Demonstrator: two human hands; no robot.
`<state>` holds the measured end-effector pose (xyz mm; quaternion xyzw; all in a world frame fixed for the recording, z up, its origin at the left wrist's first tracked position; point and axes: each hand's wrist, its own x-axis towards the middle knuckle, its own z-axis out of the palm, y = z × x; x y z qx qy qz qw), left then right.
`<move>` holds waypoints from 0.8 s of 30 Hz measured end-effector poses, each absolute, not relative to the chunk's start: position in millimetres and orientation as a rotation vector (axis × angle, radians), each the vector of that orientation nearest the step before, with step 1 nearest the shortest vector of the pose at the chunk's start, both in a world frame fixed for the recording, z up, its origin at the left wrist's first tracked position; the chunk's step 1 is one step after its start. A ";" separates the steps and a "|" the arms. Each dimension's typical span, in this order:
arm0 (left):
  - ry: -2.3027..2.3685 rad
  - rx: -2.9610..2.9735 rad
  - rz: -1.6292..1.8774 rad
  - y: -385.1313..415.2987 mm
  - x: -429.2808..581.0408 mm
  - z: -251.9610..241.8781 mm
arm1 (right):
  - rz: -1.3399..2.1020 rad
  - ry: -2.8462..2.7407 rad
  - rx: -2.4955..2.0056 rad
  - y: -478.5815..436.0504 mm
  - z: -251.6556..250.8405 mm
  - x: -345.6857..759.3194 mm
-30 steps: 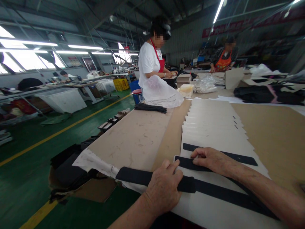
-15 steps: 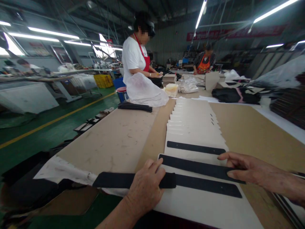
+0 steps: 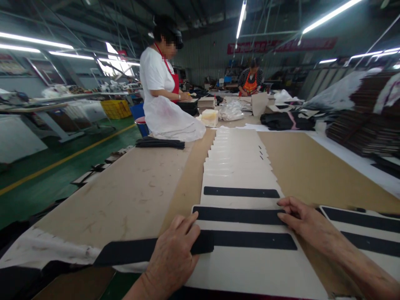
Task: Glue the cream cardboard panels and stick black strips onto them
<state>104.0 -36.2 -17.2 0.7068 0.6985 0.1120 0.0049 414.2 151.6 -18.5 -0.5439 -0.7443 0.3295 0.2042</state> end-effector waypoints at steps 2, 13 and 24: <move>2.187 2.232 0.361 -36.2 103.5 -18.3 | 0.945 -2.110 -1.538 151.0 -19.4 413.9; 2.164 2.361 0.444 -35.8 94.5 -30.8 | 0.836 -2.081 -1.611 143.6 -20.9 407.5; 2.114 2.509 0.535 -35.6 89.8 -33.0 | 0.737 -2.046 -1.666 145.3 -25.7 405.4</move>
